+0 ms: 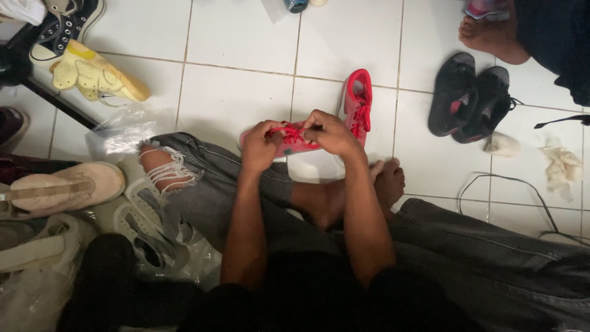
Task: A person sitting on the floor laces a red sneaker and then begins lacing a white sneaker.
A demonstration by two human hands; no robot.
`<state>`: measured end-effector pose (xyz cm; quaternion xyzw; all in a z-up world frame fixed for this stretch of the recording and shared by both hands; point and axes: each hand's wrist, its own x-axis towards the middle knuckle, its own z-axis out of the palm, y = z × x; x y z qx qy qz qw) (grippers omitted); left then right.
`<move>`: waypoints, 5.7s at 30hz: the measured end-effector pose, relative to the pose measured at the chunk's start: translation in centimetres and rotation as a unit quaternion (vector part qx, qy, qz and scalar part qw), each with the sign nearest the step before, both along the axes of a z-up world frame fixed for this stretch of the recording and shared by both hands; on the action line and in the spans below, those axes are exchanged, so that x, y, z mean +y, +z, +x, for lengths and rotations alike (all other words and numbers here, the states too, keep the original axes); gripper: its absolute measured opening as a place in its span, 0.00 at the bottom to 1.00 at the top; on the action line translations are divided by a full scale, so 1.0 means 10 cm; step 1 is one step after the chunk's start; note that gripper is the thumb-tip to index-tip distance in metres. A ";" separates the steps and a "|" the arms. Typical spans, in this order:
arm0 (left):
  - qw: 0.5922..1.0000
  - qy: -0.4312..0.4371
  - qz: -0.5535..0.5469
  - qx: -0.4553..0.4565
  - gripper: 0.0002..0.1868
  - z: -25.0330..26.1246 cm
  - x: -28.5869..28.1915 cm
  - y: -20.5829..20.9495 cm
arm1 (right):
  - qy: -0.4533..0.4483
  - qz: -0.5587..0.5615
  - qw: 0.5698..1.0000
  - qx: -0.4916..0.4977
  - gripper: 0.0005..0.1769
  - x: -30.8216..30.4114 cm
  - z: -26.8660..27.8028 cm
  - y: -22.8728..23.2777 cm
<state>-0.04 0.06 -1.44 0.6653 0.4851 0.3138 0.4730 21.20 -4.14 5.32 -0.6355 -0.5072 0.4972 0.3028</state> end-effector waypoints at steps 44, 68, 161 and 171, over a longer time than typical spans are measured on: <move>0.979 0.136 0.047 0.143 0.07 0.01 0.04 0.07 | 0.072 -0.240 0.968 0.007 0.10 -0.03 -0.11 -0.03; 0.996 0.088 0.015 -0.003 0.05 0.06 -0.09 0.34 | 0.015 -0.176 0.982 0.070 0.20 -0.06 -0.04 0.51; 0.729 0.221 0.226 0.607 0.31 -2.19 -2.13 -0.74 | -0.223 -0.083 0.885 -0.400 0.27 0.31 1.71 0.12; 0.767 0.219 0.178 0.576 0.32 -2.03 -2.06 -0.49 | -0.165 -0.048 0.893 -0.415 0.30 0.49 1.96 -0.39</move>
